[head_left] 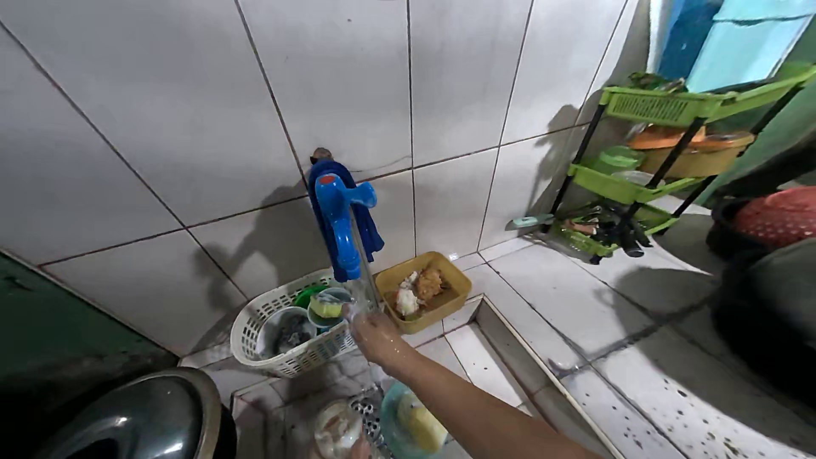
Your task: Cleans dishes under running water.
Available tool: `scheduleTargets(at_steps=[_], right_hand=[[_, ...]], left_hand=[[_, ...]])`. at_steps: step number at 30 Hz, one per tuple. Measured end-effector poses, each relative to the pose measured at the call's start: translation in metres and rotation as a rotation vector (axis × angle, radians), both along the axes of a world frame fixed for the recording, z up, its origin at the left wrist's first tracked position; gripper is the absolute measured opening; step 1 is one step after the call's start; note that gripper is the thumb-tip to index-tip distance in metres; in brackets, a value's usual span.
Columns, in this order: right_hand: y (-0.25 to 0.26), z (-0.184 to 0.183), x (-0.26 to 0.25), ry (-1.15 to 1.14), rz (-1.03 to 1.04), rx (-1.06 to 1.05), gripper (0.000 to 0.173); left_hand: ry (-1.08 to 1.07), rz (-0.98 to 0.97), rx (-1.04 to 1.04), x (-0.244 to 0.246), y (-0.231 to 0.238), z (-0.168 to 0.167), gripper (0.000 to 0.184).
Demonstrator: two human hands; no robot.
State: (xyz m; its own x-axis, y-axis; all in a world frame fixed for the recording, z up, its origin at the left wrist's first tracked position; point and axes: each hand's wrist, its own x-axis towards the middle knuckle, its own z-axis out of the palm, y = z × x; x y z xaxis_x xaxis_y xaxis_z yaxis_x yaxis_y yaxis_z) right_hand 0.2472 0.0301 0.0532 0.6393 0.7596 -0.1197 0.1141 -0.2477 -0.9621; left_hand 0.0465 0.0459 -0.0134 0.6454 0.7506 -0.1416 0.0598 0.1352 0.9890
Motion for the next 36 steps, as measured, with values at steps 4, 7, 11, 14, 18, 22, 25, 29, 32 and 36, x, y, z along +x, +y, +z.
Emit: scheduleTargets(at_steps=[4, 7, 11, 14, 18, 22, 25, 29, 32, 36], right_hand=[[-0.005, -0.003, 0.008, 0.053, 0.038, 0.057, 0.043], [0.000, 0.013, 0.014, 0.186, 0.089, 0.177, 0.029], [0.013, 0.017, 0.018, 0.283, 0.063, 0.306, 0.021], [0.025, 0.017, 0.024, 0.227, 0.098, 0.337, 0.031], [0.041, 0.025, 0.018, 0.187, 0.120, 0.378, 0.024], [0.043, 0.034, 0.018, -0.048, 0.163, 0.291, 0.015], [0.021, 0.030, 0.011, -0.318, 0.229, 0.159, 0.017], [-0.025, -0.020, -0.001, -0.130, 0.181, 0.081, 0.070], [-0.053, -0.033, 0.000, 0.141, 0.126, 0.091, 0.080], [-0.066, -0.022, 0.012, 0.205, 0.080, 0.099, 0.062]], left_hand=[[-0.022, -0.027, -0.035, 0.023, 0.001, 0.008, 0.073], [-0.067, -0.008, -0.087, 0.045, 0.003, 0.010, 0.070], [-0.078, 0.030, -0.164, 0.072, 0.004, 0.005, 0.060], [-0.065, 0.034, -0.167, 0.083, 0.005, -0.003, 0.054], [0.019, 0.123, -0.239, 0.094, 0.003, -0.007, 0.043], [-0.038, 0.147, -0.245, 0.096, 0.005, -0.012, 0.043], [-0.078, 0.144, -0.267, 0.096, 0.004, -0.001, 0.057], [-0.027, 0.199, -0.195, 0.114, 0.006, 0.022, 0.058], [-0.059, 0.119, -0.110, 0.129, 0.015, 0.026, 0.061], [0.072, 0.127, 0.053, 0.145, 0.017, 0.046, 0.051]])
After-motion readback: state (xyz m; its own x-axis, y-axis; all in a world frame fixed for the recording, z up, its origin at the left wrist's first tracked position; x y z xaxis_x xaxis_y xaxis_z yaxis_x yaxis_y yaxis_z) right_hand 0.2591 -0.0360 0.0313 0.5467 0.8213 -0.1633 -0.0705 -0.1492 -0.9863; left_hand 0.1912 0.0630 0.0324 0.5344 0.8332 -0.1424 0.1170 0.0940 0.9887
